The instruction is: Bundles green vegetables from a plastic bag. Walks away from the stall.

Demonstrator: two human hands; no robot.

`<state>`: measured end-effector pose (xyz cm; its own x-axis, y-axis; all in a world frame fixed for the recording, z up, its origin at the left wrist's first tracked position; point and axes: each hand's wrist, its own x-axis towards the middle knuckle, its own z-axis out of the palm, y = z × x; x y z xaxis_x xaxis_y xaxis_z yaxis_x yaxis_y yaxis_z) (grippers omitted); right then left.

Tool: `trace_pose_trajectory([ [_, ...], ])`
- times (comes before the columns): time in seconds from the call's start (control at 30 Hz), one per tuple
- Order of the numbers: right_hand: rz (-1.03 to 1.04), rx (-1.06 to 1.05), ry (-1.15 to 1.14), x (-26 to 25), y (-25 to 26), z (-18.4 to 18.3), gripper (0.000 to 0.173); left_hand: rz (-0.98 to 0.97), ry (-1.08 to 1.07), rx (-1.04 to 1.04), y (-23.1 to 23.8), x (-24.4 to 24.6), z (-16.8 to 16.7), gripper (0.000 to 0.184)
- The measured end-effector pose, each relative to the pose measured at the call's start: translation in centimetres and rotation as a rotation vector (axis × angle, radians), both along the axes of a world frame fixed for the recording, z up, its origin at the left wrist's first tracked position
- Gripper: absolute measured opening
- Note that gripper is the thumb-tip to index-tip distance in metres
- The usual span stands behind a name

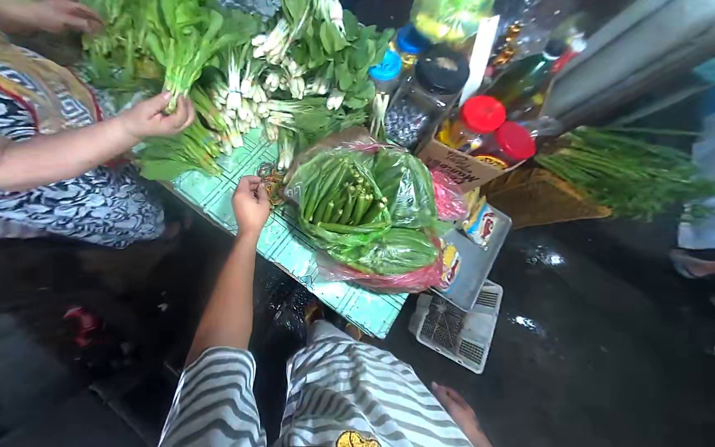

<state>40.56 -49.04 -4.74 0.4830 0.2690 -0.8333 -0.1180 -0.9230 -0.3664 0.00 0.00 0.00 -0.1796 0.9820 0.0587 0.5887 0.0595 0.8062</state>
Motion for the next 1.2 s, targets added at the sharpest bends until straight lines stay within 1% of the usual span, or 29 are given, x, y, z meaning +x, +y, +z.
trace_pose_trajectory([
  [0.07,-0.022,0.041,-0.013,-0.8,0.4,0.3,0.03,-0.053,-0.012,-0.032,1.6,0.6,0.0,0.025],
  [0.13,-0.039,0.069,-0.034,-1.6,0.1,0.1,0.026,-0.053,-0.077,-0.049,2.6,1.3,0.0,0.025],
  [0.2,-0.043,0.086,-0.076,-2.2,-0.7,-0.2,0.025,0.026,-0.174,0.024,3.0,2.6,1.2,0.03],
  [0.23,-0.062,0.089,-0.101,-2.4,-1.3,-0.5,0.026,0.043,-0.206,0.101,3.0,3.5,2.2,0.028],
  [0.27,-0.095,0.083,-0.113,-2.6,-1.8,-0.6,0.026,0.017,-0.204,0.164,2.9,4.4,3.6,0.025],
  [0.3,-0.129,0.062,-0.11,-2.9,-2.3,-0.5,0.027,-0.052,-0.172,0.205,2.6,5.1,5.1,0.022],
  [0.37,-0.195,0.005,-0.084,-3.3,-3.1,-0.4,0.031,-0.269,-0.068,0.234,2.1,6.7,7.7,0.024],
  [0.43,-0.232,-0.046,-0.058,-3.2,-4.0,-0.9,0.035,-0.502,0.078,0.199,2.2,8.9,9.1,0.022],
  [0.5,-0.257,-0.071,-0.037,-3.2,-4.5,-1.1,0.037,-0.709,0.257,0.1,3.0,11.4,9.4,0.024],
  [0.57,-0.262,-0.081,-0.035,-3.1,-4.5,-1.4,0.038,-0.839,0.416,0.008,4.2,13.8,8.7,0.035],
  [0.6,-0.26,-0.08,-0.042,-3.0,-4.4,-1.5,0.038,-0.893,0.488,-0.019,4.8,14.6,8.4,0.037],
  [0.67,-0.249,-0.053,-0.05,-2.5,-4.4,-2.2,0.037,-0.966,0.584,-0.031,5.9,15.8,8.2,0.028],
  [0.73,-0.22,-0.01,-0.051,-2.1,-4.2,-2.5,0.036,-1.017,0.599,-0.019,6.8,16.0,8.5,0.02],
  [0.77,-0.209,0.01,-0.053,-1.9,-4.1,-2.6,0.035,-1.03,0.544,-0.009,7.3,15.6,9.0,0.02],
  [0.83,-0.199,0.028,-0.067,-1.9,-3.3,-2.3,0.032,-0.994,0.267,0.047,8.4,14.2,10.6,0.022],
  [0.9,-0.195,0.022,-0.063,-2.0,-2.9,-2.1,0.03,-0.914,-0.167,0.09,9.0,12.4,12.7,0.022],
  [0.97,-0.205,0.016,-0.052,-1.7,-3.1,-2.8,0.03,-0.843,-0.617,0.096,8.9,10.5,15.4,0.018],
  [1.0,-0.209,0.011,-0.044,-1.5,-3.3,-3.1,0.03,-0.825,-0.812,0.095,8.8,9.6,16.6,0.015],
  [1.03,-0.208,0.002,-0.038,-1.2,-3.4,-3.4,0.031,-0.81,-0.949,0.1,8.4,8.7,17.6,0.012],
  [1.07,-0.202,-0.008,-0.038,-1.1,-3.3,-3.6,0.031,-0.806,-1.031,0.104,8.0,7.9,18.2,0.012],
  [1.1,-0.194,-0.018,-0.037,-1.0,-3.0,-3.4,0.032,-0.802,-1.05,0.092,7.6,7.3,18.4,0.013],
  [1.13,-0.182,-0.032,-0.034,-1.1,-2.4,-2.8,0.032,-0.785,-0.98,0.06,7.0,6.8,18.1,0.015],
  [1.17,-0.176,-0.045,-0.031,-1.1,-1.9,-2.5,0.032,-0.746,-0.82,0.014,6.3,6.6,17.4,0.019],
  [1.2,-0.17,-0.053,-0.031,-1.0,-1.5,-2.4,0.033,-0.712,-0.605,-0.038,5.5,6.5,16.4,0.024],
])
